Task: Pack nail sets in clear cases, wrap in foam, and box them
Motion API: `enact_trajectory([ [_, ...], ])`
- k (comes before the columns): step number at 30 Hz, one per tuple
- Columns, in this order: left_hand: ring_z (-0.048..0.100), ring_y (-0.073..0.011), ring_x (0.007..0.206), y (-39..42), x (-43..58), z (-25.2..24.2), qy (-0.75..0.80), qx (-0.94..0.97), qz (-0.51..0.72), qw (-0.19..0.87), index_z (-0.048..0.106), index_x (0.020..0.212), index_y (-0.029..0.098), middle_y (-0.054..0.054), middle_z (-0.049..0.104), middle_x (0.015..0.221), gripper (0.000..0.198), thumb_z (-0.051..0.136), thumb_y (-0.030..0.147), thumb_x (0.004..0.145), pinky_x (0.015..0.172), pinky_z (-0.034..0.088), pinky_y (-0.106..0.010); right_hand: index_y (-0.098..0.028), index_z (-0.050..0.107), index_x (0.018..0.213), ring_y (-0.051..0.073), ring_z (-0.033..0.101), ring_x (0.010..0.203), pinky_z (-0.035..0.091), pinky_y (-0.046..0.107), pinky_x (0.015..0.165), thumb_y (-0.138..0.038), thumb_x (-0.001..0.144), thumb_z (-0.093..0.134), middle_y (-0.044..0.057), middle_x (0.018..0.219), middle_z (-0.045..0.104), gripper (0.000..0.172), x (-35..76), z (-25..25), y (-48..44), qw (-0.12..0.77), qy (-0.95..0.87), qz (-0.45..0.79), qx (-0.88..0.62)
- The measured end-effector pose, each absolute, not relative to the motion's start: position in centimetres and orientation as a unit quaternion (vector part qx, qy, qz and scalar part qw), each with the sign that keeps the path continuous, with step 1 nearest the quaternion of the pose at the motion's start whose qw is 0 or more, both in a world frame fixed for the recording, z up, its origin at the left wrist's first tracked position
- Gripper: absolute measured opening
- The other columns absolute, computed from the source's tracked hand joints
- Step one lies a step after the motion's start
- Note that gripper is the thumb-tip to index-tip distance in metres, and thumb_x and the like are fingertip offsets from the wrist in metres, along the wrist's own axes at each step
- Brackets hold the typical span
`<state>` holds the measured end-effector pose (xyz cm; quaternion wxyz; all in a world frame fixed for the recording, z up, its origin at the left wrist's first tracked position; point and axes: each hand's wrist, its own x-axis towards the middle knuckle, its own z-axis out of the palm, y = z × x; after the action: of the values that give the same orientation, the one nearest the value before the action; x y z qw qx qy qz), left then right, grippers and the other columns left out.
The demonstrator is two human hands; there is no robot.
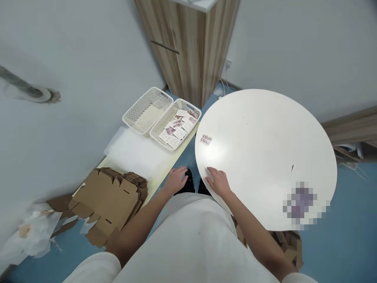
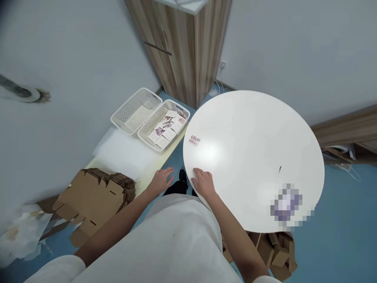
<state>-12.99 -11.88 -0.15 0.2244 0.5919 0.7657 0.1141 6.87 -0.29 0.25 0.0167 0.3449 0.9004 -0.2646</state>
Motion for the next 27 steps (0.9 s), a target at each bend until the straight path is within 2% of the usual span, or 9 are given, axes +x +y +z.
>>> enact_trajectory([
  [2, 0.054, -0.022, 0.105, -13.0, -13.3, 0.7, 0.772, 0.573, 0.131, 0.244, 0.056, 0.107, 0.019, -0.008, 0.06, 0.112, 0.034, 0.035, 0.031, 0.084, 0.088, 0.042, -0.039, -0.02, 0.044, 0.121, 0.02, 0.058, 0.095, 0.039, 0.037, 0.085, -0.031, 0.087, 0.034, 0.008, 0.112, 0.06, 0.038, 6.4, 0.8, -0.1, 0.022, 0.901, -0.28, 0.33],
  [6, 0.058, -0.0209, 0.097, -14.2, -15.3, 3.1, 0.794, 0.524, 0.17, 0.256, 0.058, 0.103, 0.021, -0.007, 0.062, 0.107, 0.031, 0.036, 0.033, 0.083, 0.081, 0.047, -0.034, -0.023, 0.051, 0.113, 0.019, 0.061, 0.087, 0.045, 0.034, 0.076, -0.03, 0.086, 0.035, 0.005, 0.103, 0.064, 0.032, 3.2, 2.3, 0.7, 0.008, 0.902, -0.306, 0.303],
  [14, 0.061, -0.0178, 0.082, -16.3, -21.9, 6.6, 0.822, 0.464, 0.268, 0.193, 0.058, 0.097, 0.02, -0.005, 0.063, 0.098, 0.026, 0.042, 0.033, 0.081, 0.076, 0.048, -0.032, -0.02, 0.053, 0.113, 0.017, 0.062, 0.083, 0.048, 0.029, 0.069, -0.033, 0.085, 0.04, 0.006, 0.105, 0.064, 0.034, -7.9, 6.1, 1.5, -0.027, 0.91, -0.343, 0.231],
  [23, 0.061, -0.0187, 0.088, -14.3, -27.7, 9.9, 0.806, 0.384, 0.393, 0.22, 0.06, 0.096, 0.02, -0.004, 0.065, 0.098, 0.029, 0.047, 0.039, 0.078, 0.066, 0.051, -0.028, -0.019, 0.056, 0.107, 0.017, 0.062, 0.081, 0.048, 0.03, 0.071, -0.03, 0.082, 0.044, 0.007, 0.104, 0.064, 0.03, -14.0, 7.9, 4.7, -0.009, 0.932, -0.287, 0.221],
  [27, 0.062, -0.0187, 0.09, -12.5, -30.4, 9.3, 0.805, 0.343, 0.421, 0.239, 0.061, 0.097, 0.019, -0.004, 0.066, 0.1, 0.031, 0.049, 0.039, 0.077, 0.073, 0.051, -0.029, -0.018, 0.056, 0.107, 0.018, 0.062, 0.082, 0.048, 0.031, 0.072, -0.031, 0.08, 0.046, 0.008, 0.104, 0.064, 0.031, -17.7, 7.4, 7.6, -0.014, 0.939, -0.264, 0.22],
])
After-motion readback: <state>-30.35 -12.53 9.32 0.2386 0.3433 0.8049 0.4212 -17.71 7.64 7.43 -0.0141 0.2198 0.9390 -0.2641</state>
